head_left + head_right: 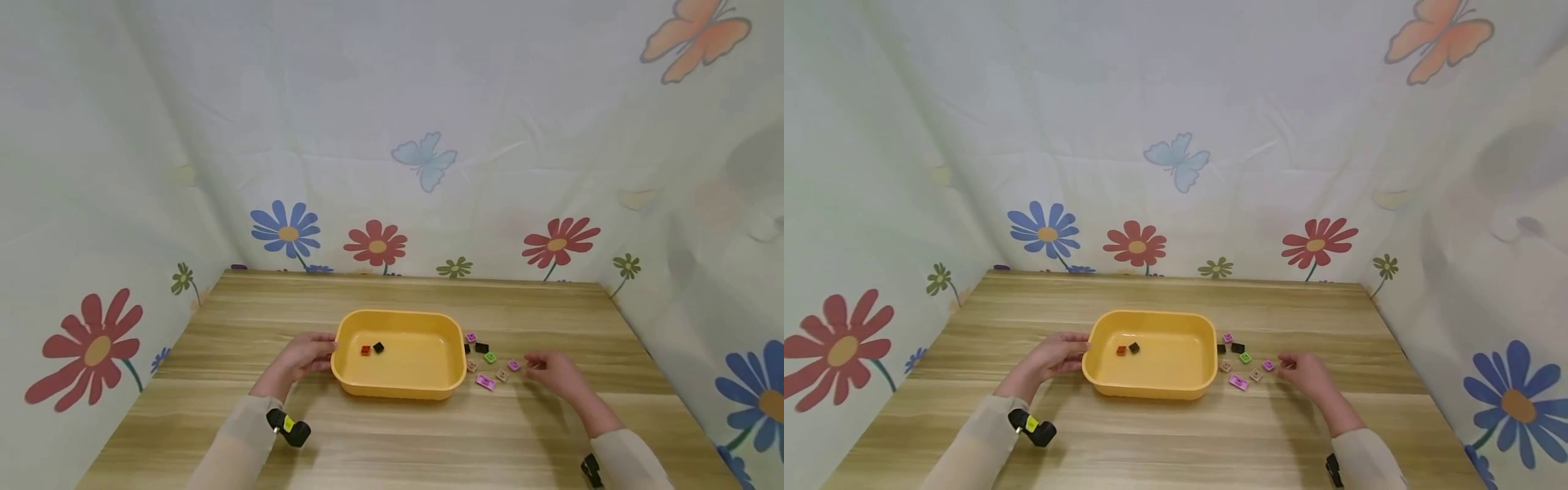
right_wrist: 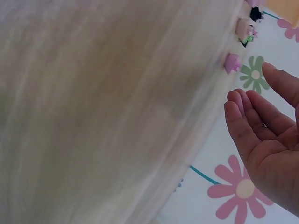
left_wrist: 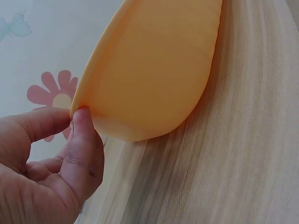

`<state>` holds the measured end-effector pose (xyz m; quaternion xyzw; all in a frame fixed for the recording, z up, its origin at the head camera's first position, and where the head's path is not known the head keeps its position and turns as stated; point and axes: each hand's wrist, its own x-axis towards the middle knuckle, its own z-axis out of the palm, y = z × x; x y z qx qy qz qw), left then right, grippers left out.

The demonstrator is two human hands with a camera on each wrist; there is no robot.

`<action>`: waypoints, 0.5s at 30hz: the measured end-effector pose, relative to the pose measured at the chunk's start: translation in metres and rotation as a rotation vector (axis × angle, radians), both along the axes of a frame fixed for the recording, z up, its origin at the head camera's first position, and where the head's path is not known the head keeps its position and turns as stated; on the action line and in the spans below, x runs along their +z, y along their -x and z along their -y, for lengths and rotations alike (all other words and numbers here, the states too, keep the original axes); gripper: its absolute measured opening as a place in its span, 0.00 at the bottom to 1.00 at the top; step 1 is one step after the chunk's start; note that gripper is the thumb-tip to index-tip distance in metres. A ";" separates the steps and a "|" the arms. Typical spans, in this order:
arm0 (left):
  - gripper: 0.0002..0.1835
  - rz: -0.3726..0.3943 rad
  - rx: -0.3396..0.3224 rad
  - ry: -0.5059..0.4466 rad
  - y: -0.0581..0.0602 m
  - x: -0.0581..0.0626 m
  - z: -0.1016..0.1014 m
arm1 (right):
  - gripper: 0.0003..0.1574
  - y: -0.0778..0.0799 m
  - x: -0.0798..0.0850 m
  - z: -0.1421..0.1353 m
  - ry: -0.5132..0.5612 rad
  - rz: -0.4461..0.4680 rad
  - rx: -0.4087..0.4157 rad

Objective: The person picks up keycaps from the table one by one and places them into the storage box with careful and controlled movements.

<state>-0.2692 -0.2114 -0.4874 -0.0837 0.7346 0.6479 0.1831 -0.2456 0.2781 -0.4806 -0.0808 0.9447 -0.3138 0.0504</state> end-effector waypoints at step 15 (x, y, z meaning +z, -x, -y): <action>0.24 -0.006 0.001 -0.004 0.000 0.002 0.001 | 0.27 0.009 -0.008 0.013 -0.061 0.055 -0.023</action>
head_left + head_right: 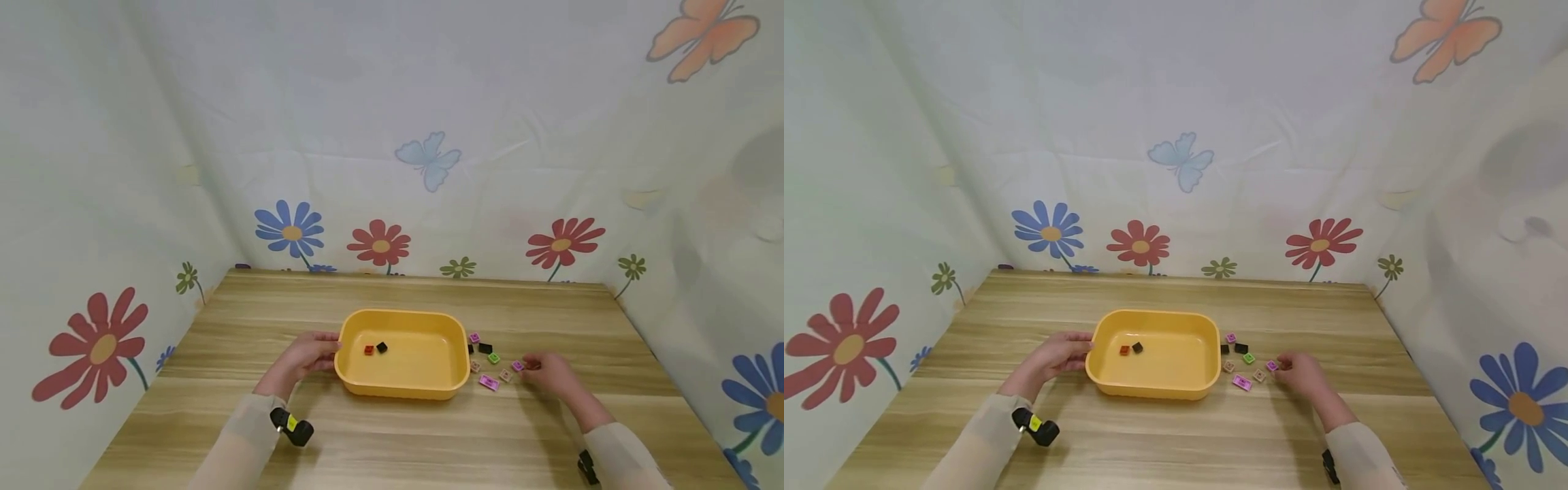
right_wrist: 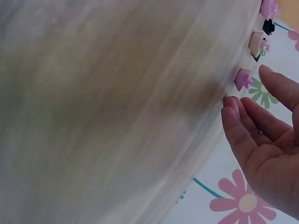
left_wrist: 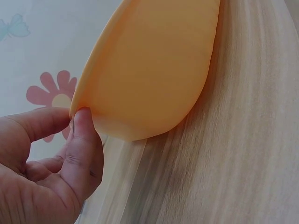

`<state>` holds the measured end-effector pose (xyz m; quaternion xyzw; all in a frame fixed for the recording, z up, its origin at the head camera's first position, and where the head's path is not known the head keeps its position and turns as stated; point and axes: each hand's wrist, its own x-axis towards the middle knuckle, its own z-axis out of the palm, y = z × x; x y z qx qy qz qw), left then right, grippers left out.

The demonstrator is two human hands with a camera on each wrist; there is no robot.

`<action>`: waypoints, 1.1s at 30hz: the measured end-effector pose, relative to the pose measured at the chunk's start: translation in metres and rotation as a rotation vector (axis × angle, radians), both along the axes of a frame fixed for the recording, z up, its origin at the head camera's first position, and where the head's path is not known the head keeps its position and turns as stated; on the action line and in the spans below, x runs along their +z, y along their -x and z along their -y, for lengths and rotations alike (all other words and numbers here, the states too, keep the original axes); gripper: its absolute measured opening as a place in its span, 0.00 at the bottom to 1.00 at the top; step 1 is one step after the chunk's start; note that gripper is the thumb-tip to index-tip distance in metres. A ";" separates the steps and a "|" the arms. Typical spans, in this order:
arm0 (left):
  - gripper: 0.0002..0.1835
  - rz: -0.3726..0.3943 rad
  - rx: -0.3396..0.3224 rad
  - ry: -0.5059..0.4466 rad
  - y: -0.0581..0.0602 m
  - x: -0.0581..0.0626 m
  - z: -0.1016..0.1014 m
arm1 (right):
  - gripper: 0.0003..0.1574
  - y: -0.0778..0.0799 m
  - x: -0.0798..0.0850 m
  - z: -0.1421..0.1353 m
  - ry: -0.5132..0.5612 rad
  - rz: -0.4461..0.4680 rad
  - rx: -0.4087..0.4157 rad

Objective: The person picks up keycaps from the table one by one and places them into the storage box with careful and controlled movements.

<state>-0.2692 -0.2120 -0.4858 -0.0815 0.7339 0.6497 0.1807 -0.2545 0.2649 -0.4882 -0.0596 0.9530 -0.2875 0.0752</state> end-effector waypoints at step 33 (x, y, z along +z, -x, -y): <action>0.24 0.015 0.014 0.013 0.001 -0.001 0.000 | 0.15 0.013 -0.001 0.008 -0.081 -0.004 -0.008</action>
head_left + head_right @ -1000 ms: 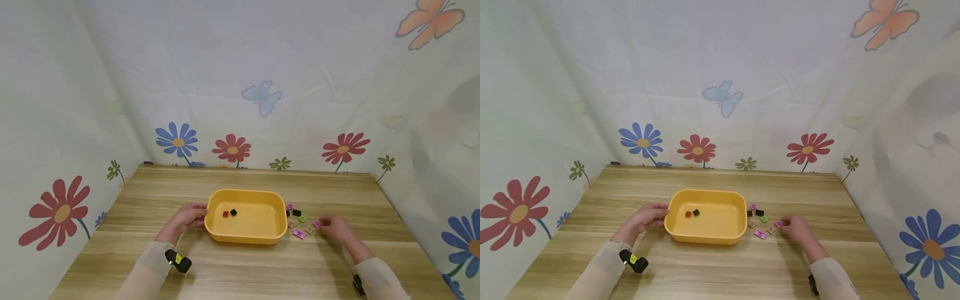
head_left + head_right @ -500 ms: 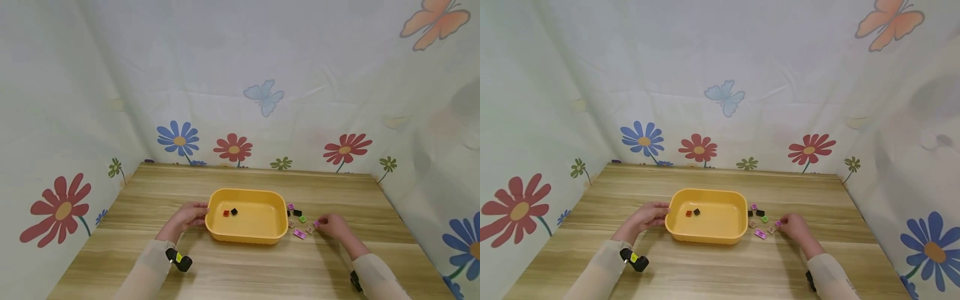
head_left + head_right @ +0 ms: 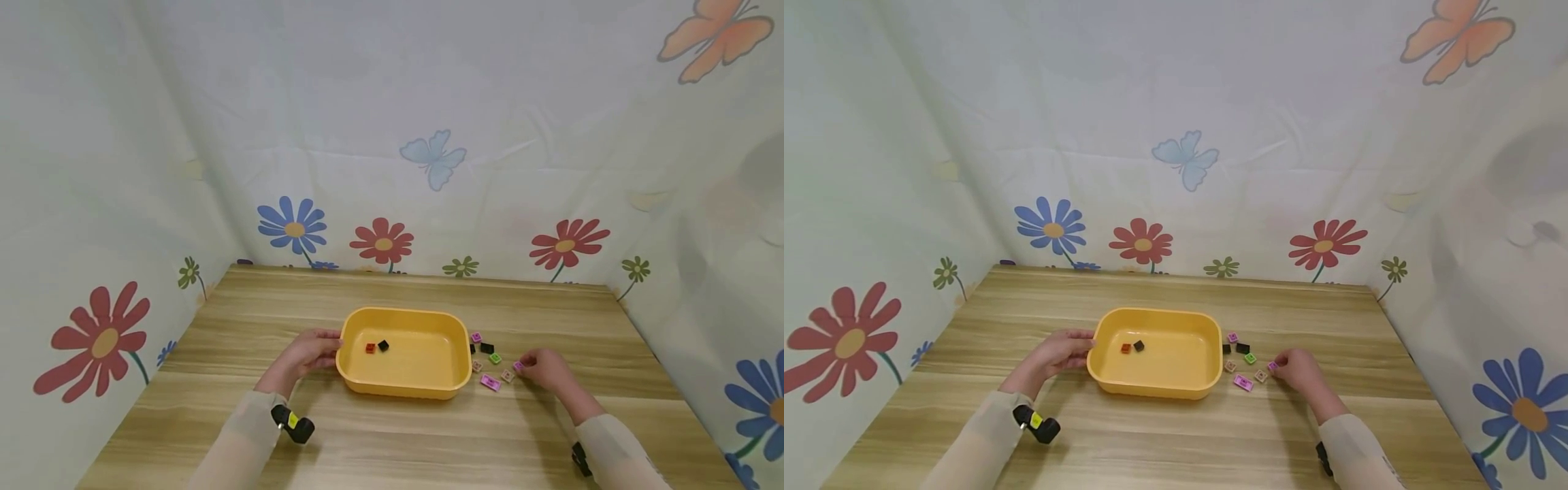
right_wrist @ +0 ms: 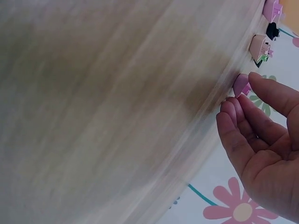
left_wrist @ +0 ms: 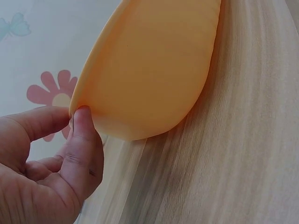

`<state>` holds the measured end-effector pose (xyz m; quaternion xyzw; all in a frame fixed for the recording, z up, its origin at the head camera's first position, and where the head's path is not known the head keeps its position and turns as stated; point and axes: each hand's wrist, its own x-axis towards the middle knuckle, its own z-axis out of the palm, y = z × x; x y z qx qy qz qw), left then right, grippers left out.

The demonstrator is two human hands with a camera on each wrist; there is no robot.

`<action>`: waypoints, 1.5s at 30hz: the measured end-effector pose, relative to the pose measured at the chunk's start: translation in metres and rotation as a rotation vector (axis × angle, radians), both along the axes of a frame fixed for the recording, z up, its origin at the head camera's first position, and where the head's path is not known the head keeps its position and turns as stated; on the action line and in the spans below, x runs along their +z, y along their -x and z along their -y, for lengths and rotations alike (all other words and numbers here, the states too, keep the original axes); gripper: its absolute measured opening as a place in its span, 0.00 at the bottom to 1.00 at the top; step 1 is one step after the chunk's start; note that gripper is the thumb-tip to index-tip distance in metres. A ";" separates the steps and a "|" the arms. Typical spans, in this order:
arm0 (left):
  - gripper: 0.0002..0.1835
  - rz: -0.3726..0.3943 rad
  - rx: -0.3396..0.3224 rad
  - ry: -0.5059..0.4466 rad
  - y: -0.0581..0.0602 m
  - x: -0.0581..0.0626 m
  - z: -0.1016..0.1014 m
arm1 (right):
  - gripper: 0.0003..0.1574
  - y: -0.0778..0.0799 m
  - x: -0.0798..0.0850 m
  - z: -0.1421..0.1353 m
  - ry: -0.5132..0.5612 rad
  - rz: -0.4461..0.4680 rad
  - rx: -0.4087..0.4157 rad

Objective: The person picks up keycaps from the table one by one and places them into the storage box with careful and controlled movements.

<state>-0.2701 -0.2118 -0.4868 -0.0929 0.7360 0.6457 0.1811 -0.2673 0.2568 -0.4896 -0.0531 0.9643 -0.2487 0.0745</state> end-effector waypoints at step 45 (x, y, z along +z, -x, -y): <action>0.25 -0.012 0.003 -0.001 0.000 -0.001 0.000 | 0.18 0.004 0.033 -0.008 0.092 0.027 -0.021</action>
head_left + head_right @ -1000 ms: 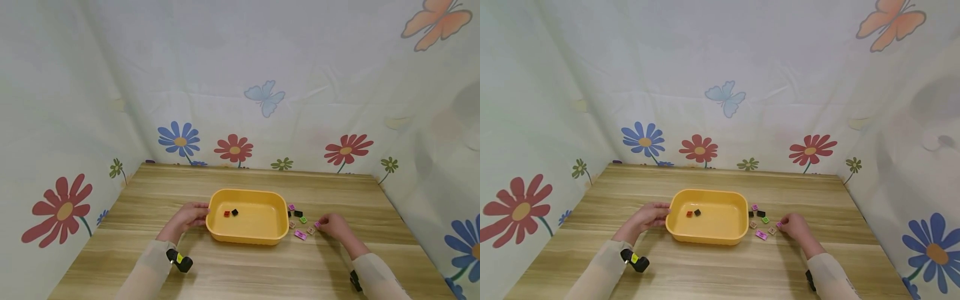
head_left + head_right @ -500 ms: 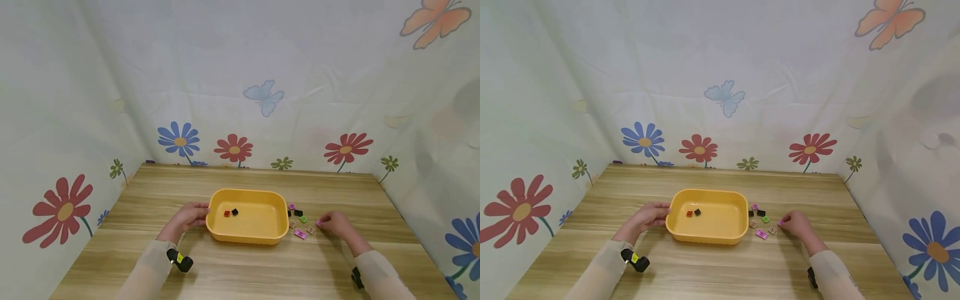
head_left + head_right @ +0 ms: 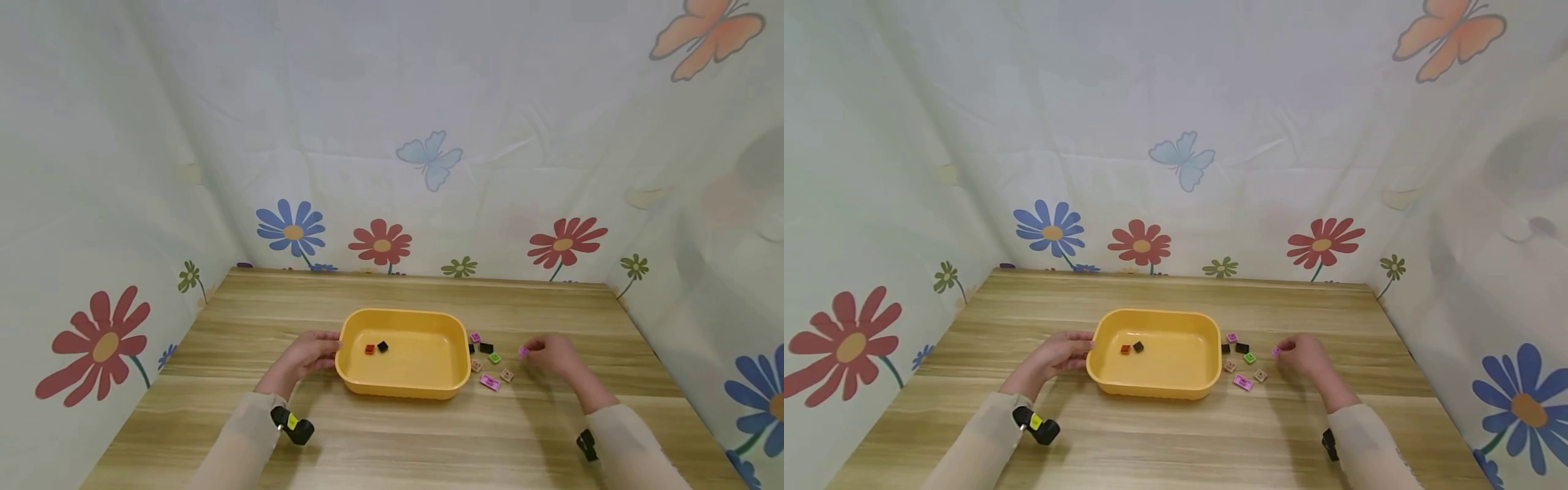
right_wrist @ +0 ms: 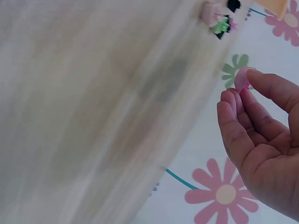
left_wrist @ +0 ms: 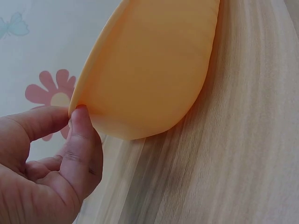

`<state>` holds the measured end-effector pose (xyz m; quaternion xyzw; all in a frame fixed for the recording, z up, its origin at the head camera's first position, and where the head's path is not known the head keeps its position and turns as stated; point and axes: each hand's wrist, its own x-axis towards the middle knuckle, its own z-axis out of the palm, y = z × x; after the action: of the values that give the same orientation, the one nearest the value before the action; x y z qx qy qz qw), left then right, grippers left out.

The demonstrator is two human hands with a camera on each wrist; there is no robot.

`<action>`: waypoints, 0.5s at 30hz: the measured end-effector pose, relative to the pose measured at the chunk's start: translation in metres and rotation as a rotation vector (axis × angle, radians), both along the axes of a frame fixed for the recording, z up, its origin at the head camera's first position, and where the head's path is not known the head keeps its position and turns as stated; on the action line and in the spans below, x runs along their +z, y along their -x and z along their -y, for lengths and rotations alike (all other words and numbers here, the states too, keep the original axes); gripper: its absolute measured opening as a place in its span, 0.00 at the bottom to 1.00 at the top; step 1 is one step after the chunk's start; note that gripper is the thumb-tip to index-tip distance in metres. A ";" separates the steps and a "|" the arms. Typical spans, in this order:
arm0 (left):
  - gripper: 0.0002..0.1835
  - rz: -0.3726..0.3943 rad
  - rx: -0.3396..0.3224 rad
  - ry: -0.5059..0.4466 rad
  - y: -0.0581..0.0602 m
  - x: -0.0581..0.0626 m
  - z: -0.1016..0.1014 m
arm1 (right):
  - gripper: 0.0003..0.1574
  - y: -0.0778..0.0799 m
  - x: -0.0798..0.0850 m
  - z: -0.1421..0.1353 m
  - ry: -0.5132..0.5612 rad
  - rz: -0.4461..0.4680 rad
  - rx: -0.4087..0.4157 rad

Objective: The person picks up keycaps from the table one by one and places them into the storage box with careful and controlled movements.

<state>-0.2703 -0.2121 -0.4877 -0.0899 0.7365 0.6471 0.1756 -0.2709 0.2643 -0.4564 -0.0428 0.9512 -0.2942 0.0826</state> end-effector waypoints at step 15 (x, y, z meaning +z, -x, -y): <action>0.25 0.011 -0.004 0.008 0.001 -0.001 0.001 | 0.18 0.002 0.034 0.013 0.012 -0.077 0.064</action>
<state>-0.2714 -0.2131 -0.4889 -0.0926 0.7383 0.6432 0.1805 -0.2730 0.2508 -0.4228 -0.0848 0.9501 -0.2951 0.0550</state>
